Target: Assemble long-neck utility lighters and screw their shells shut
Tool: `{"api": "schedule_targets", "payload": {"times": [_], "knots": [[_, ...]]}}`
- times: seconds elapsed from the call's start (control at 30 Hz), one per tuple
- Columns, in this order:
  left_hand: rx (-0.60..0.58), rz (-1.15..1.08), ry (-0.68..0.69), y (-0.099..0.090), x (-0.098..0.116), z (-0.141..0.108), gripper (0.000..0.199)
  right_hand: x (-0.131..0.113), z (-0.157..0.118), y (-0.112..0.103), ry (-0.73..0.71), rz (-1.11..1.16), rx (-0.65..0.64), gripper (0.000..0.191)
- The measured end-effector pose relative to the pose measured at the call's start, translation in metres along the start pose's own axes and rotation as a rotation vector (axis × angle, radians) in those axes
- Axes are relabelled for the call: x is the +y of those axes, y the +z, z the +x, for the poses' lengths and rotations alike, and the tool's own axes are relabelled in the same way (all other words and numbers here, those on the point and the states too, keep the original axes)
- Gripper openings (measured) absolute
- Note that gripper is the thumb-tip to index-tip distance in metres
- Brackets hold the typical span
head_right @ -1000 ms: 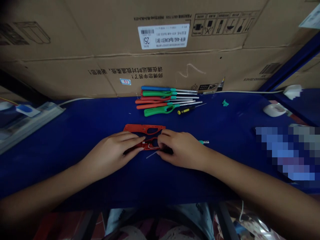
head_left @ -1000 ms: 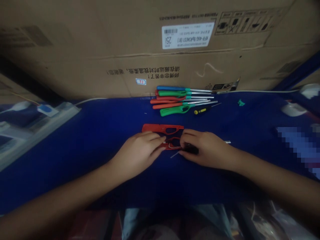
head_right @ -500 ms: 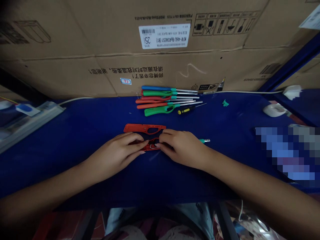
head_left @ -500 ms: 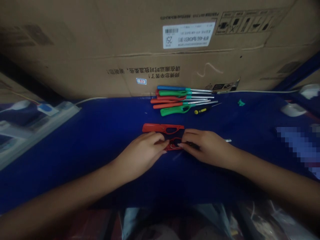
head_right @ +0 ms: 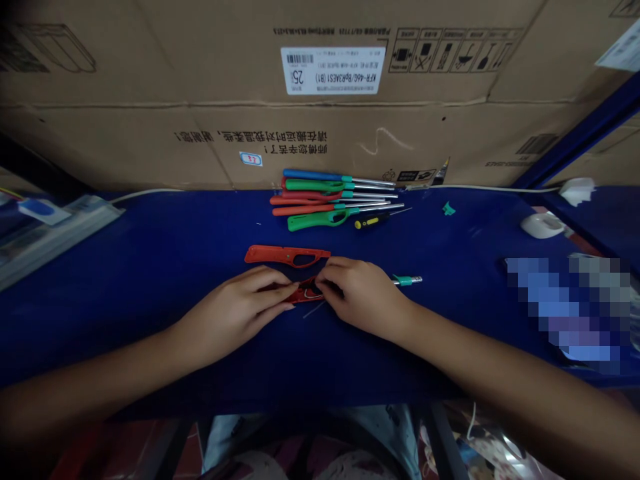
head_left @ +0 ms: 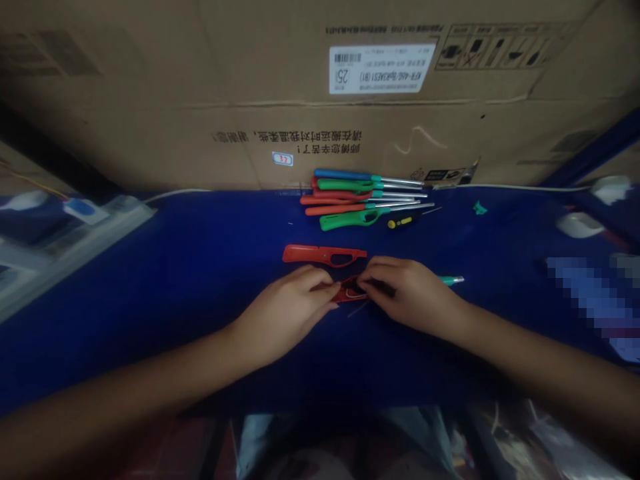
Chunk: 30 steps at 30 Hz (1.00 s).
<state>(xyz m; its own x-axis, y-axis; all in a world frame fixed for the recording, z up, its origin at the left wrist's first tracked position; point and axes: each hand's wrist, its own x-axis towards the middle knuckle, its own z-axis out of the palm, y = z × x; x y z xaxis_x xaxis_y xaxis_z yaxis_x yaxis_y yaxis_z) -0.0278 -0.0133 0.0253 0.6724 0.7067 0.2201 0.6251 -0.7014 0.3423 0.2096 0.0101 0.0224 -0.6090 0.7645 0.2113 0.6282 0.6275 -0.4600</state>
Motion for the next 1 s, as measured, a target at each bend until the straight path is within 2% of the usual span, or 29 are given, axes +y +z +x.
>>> {"api": "schedule_targets", "payload": {"times": [0.43,0.53,0.7,0.83,1.0], "knots": [[0.02,-0.031,0.009,0.004,-0.005,-0.001,0.027,0.001,0.002,0.001,0.016,0.146,0.038,0.015],[0.0,-0.021,-0.014,0.003,-0.003,-0.001,0.031,0.001,0.002,-0.003,0.003,0.133,0.012,0.014],[-0.005,-0.06,-0.079,-0.001,0.0,0.0,0.024,0.001,0.002,-0.012,-0.082,0.169,-0.086,0.013],[-0.028,-0.116,-0.064,-0.003,0.0,0.0,0.025,0.002,0.002,-0.016,-0.127,0.163,-0.141,0.011],[-0.047,-0.082,-0.054,-0.002,0.001,-0.001,0.028,0.003,0.001,-0.014,-0.115,0.142,-0.153,0.012]]}}
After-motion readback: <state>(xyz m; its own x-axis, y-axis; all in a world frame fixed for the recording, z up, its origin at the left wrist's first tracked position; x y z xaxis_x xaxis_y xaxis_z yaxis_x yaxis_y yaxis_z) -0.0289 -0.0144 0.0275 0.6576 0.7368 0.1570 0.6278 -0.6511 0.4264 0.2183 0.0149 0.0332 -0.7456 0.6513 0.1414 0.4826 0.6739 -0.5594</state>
